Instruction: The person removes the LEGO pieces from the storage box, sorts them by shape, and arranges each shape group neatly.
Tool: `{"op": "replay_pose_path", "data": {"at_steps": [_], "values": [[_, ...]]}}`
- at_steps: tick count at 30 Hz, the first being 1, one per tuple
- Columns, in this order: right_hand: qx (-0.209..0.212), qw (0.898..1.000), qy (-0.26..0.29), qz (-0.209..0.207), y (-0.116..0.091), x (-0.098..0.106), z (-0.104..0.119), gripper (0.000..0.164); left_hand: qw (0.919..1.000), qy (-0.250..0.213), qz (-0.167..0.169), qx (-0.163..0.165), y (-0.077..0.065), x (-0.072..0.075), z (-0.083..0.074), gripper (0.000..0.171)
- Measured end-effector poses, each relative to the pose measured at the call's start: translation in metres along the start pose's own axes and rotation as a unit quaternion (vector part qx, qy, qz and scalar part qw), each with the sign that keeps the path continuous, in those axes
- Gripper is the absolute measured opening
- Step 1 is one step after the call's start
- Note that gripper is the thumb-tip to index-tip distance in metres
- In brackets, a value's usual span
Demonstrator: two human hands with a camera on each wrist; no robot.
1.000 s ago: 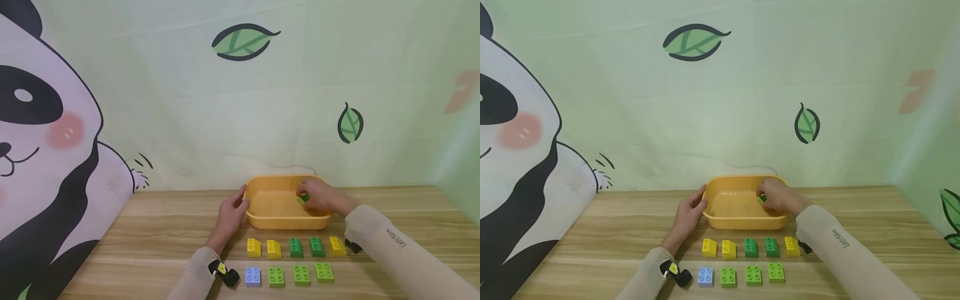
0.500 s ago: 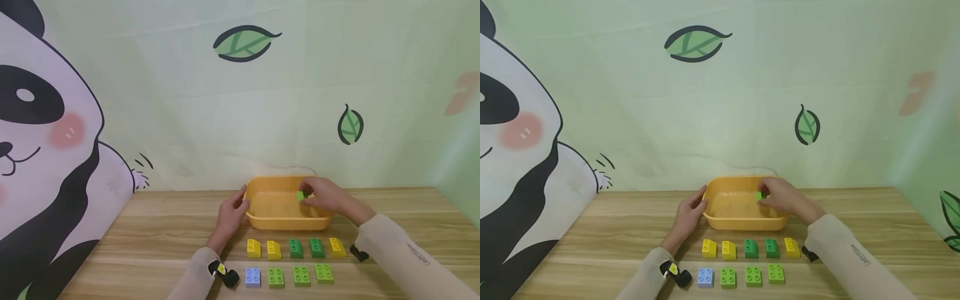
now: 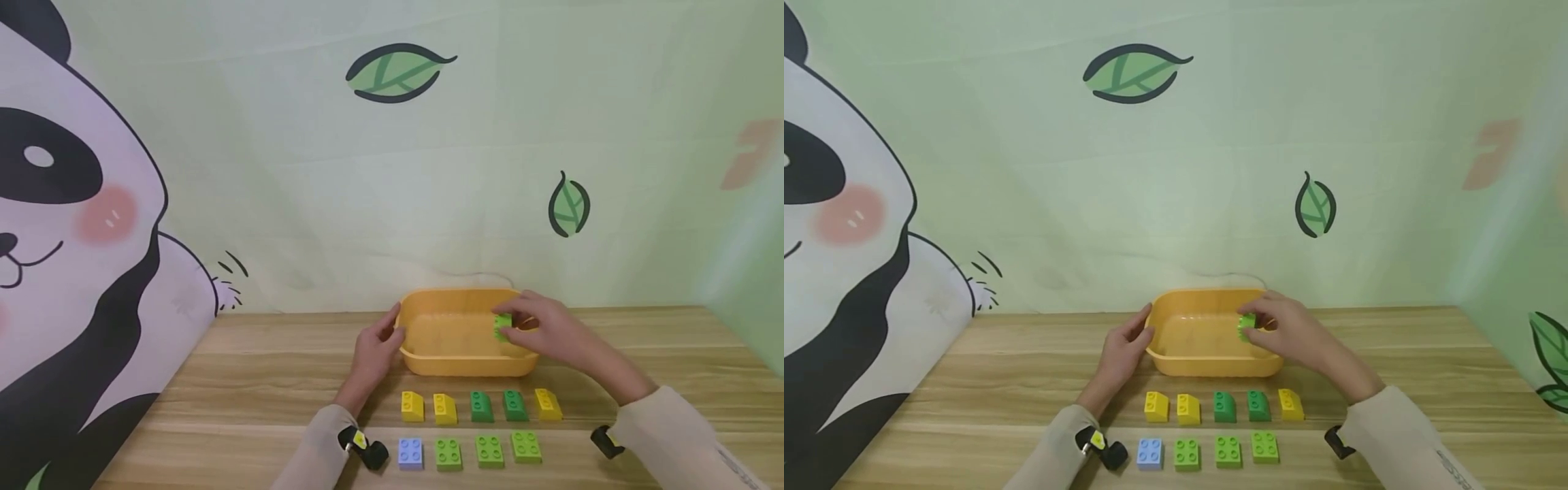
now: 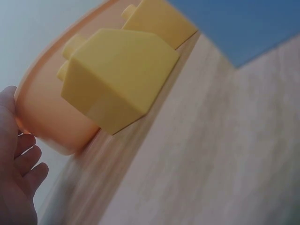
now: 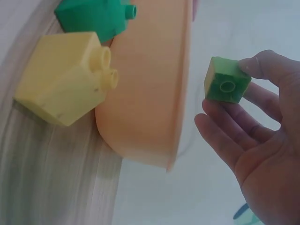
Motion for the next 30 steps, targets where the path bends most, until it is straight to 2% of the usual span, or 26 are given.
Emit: {"op": "replay_pose_path", "data": {"at_steps": [6, 17, 23, 27, 30], "values": [[-0.025, 0.999, 0.017, -0.013, -0.016, 0.007, 0.007, 0.026, 1.0, -0.002, -0.002, -0.001, -0.001, 0.0, -0.001, 0.048], [-0.043, 0.998, 0.05, -0.018, -0.047, 0.012, 0.013, 0.026, 1.0, 0.0, 0.005, 0.003, 0.0, 0.0, 0.0, 0.049], [-0.041, 0.998, 0.046, -0.01, -0.064, 0.01, 0.011, 0.028, 0.9999, -0.001, 0.004, 0.016, -0.001, -0.001, 0.0, 0.05], [-0.029, 0.998, 0.047, -0.016, -0.074, 0.009, 0.007, 0.026, 0.9999, -0.002, 0.004, 0.011, -0.001, 0.0, -0.001, 0.05], [-0.043, 0.998, 0.052, -0.011, -0.08, 0.009, 0.004, 0.025, 1.0, -0.001, 0.005, 0.006, -0.001, 0.0, -0.002, 0.05]]}}
Point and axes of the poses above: each hand's wrist, its own y-axis towards the middle knuckle, its own x-axis out of the back of the hand, z = x × y, the point moved 3 cm from there along y, towards the middle knuckle, and after that the axes turned 2 degrees about z, right-handed, at the moved point
